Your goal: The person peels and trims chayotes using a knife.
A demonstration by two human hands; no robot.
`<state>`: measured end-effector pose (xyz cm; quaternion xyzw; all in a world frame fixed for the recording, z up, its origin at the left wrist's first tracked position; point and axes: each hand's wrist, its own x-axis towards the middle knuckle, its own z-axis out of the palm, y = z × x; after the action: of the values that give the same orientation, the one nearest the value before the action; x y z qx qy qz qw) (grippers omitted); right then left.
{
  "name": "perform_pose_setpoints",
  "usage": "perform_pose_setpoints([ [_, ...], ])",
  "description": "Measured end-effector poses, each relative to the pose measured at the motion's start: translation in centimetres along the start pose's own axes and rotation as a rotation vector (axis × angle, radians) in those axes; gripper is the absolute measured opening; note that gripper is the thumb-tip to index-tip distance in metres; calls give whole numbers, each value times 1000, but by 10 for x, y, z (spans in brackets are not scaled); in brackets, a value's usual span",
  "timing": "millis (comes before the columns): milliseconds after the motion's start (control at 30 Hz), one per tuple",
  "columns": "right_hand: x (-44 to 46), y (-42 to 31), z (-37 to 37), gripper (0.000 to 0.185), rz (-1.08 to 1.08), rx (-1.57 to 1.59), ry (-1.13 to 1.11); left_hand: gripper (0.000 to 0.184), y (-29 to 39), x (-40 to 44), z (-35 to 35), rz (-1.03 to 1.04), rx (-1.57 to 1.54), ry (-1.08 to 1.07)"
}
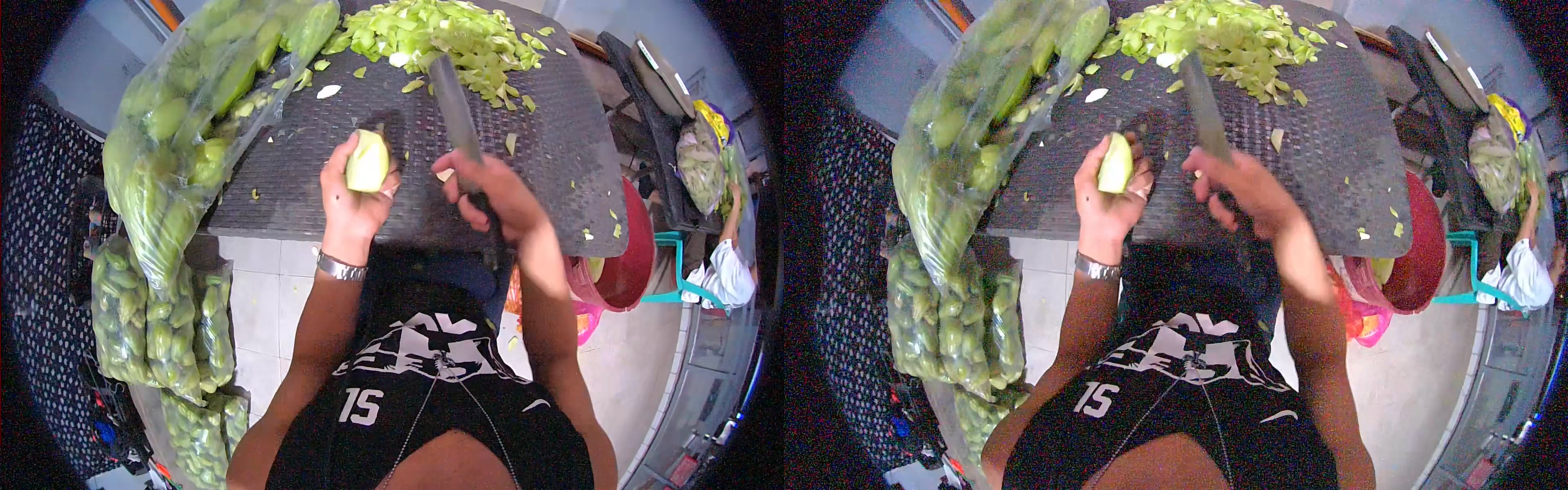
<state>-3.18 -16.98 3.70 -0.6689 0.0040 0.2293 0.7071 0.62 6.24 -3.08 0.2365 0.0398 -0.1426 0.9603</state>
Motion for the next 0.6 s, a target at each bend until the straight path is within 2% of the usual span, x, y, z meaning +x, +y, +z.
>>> perform_pose_setpoints([
  [100, -13, 14, 23, 50, -36, 75, 5, 29, -23, -5, 51, 74, 249, 301],
  [200, -16, 25, 31, 41, -94, 103, 112, 31, -33, -13, 55, 95, 931, 10],
  [233, -16, 32, 26, 40, -92, 78, 155, 21, -37, -19, 67, 204, 1130, 44],
  [333, -28, 25, 19, 34, -121, 115, 177, 16, -26, 2, 54, 713, 1604, -103],
  [367, -34, 26, 14, 35, -104, 125, 176, 14, -20, 13, 55, 897, 1869, 39],
  [400, -40, 27, 11, 36, -83, 136, 178, 19, -15, 25, 56, 1045, 1860, 68],
  [467, -45, 26, 7, 35, -75, 122, 211, 40, -2, 28, 77, 920, 1924, -82],
  [567, -47, 37, -3, 34, -117, 47, 213, 71, -8, 30, 85, 523, 1607, -575],
  [600, -47, 39, -5, 35, -134, 52, 203, 76, -12, 29, 87, 469, 1673, -588],
])
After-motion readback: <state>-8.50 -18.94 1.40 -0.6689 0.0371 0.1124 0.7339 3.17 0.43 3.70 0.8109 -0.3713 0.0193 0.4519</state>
